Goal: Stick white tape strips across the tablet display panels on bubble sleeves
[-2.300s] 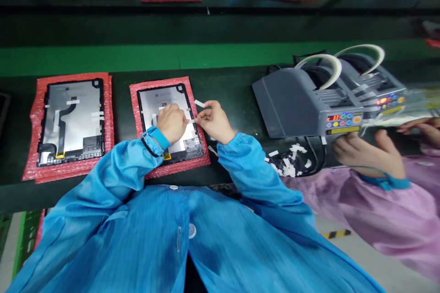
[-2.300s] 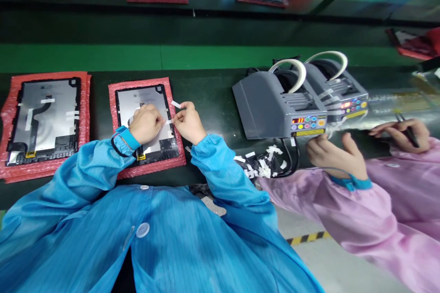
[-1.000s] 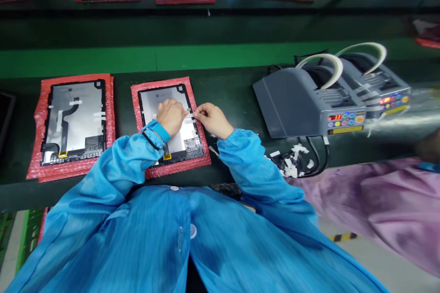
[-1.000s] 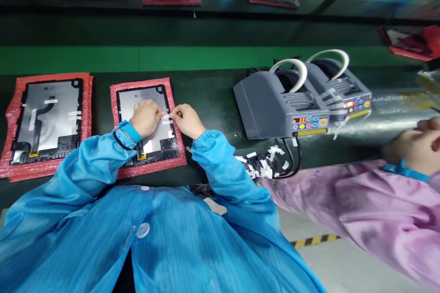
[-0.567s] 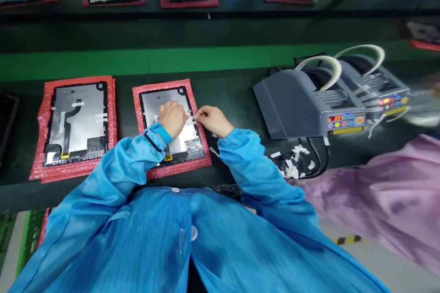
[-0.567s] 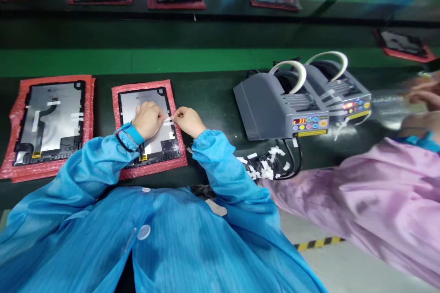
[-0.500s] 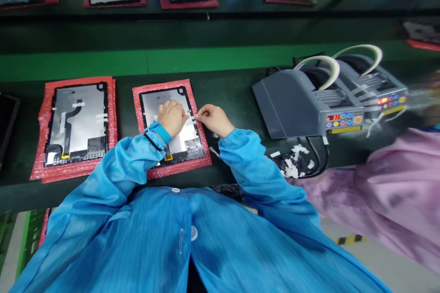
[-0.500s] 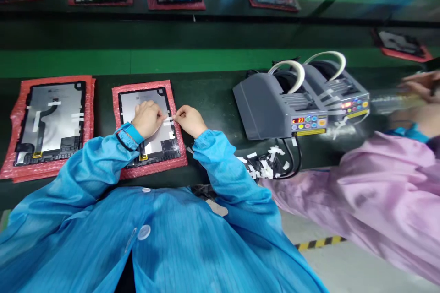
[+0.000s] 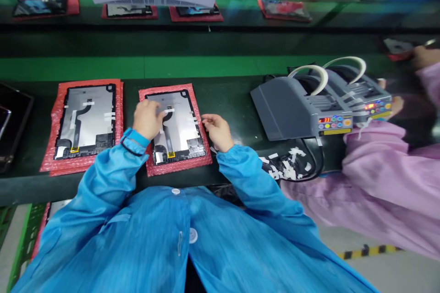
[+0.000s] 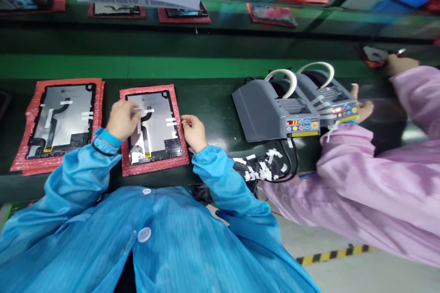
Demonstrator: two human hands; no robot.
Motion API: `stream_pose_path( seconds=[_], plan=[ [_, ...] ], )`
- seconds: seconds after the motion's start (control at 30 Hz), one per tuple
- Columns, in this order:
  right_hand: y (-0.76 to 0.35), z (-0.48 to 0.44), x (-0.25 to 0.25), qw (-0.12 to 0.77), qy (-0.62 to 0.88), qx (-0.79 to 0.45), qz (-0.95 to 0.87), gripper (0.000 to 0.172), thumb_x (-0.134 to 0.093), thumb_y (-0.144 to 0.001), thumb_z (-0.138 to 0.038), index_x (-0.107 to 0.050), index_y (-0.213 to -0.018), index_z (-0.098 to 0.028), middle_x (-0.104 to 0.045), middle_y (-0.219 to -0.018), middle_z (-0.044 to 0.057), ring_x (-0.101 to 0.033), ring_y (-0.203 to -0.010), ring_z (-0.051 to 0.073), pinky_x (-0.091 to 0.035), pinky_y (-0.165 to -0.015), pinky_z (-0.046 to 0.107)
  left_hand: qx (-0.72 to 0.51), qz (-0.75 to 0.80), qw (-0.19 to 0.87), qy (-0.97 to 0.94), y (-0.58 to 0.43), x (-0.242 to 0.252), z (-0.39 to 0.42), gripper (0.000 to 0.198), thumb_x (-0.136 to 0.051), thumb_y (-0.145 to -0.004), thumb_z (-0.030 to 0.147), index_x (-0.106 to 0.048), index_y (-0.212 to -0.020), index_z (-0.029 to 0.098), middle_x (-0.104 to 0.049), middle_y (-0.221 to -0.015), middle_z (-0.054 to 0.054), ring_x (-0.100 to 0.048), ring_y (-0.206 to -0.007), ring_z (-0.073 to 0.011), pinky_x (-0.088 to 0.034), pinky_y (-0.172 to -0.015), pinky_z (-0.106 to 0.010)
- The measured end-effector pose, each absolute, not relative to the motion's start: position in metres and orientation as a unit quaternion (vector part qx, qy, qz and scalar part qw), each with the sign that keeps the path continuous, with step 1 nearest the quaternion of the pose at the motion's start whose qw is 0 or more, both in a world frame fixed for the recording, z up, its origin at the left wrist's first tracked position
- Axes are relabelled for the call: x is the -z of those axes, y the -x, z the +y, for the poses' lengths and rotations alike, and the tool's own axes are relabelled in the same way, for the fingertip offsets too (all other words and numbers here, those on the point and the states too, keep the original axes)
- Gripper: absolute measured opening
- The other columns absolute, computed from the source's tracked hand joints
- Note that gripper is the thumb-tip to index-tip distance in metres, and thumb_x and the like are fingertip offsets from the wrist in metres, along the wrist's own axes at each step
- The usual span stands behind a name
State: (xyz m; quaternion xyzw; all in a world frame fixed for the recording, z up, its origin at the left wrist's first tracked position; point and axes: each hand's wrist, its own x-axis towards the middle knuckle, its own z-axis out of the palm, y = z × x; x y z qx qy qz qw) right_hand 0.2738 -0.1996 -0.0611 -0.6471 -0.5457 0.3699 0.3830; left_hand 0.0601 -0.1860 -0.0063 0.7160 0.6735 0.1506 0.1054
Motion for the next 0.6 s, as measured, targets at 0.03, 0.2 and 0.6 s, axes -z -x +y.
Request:
stream_pose_path(
  seconds=[0.03, 0.2, 0.6],
  plan=[
    [-0.274, -0.195, 0.059, 0.382, 0.659, -0.367, -0.533, 0.023, -0.046, -0.076, -0.023, -0.06, -0.092, -0.015, -0.061, -0.075, 0.003, -0.055, -0.067, 0.015, -0.047, -0.07, 0.031, -0.153, 0.696, 0.09, -0.696, -0.047, 0.006, -0.192, 0.023, -0.053, -0.083, 0.028, -0.062, -0.098, 0.014, -0.063, -0.098, -0.012, -0.056, -0.102, -0.0271, -0.042, -0.092, -0.041],
    [-0.261, -0.188, 0.04, 0.304, 0.66, -0.258, -0.637, 0.008, -0.051, -0.072, -0.024, -0.048, -0.065, -0.021, -0.054, -0.063, 0.002, -0.053, -0.067, 0.017, -0.045, -0.073, 0.034, -0.051, 0.752, 0.141, -0.641, -0.028, 0.009, -0.214, 0.03, -0.043, -0.09, 0.032, -0.064, -0.089, 0.012, -0.068, -0.093, -0.014, -0.063, -0.093, -0.0267, -0.047, -0.083, -0.035],
    [-0.249, -0.193, 0.029, 0.401, 0.608, -0.492, -0.477, 0.038, -0.067, -0.055, -0.043, -0.053, -0.082, -0.019, -0.061, -0.061, -0.001, -0.058, -0.059, 0.017, -0.047, -0.062, 0.031, -0.033, 0.781, 0.204, -0.589, -0.041, 0.008, -0.223, 0.031, -0.032, -0.095, 0.028, -0.055, -0.107, 0.011, -0.065, -0.106, -0.019, -0.064, -0.1, -0.0267, -0.049, -0.082, -0.034]
  ],
)
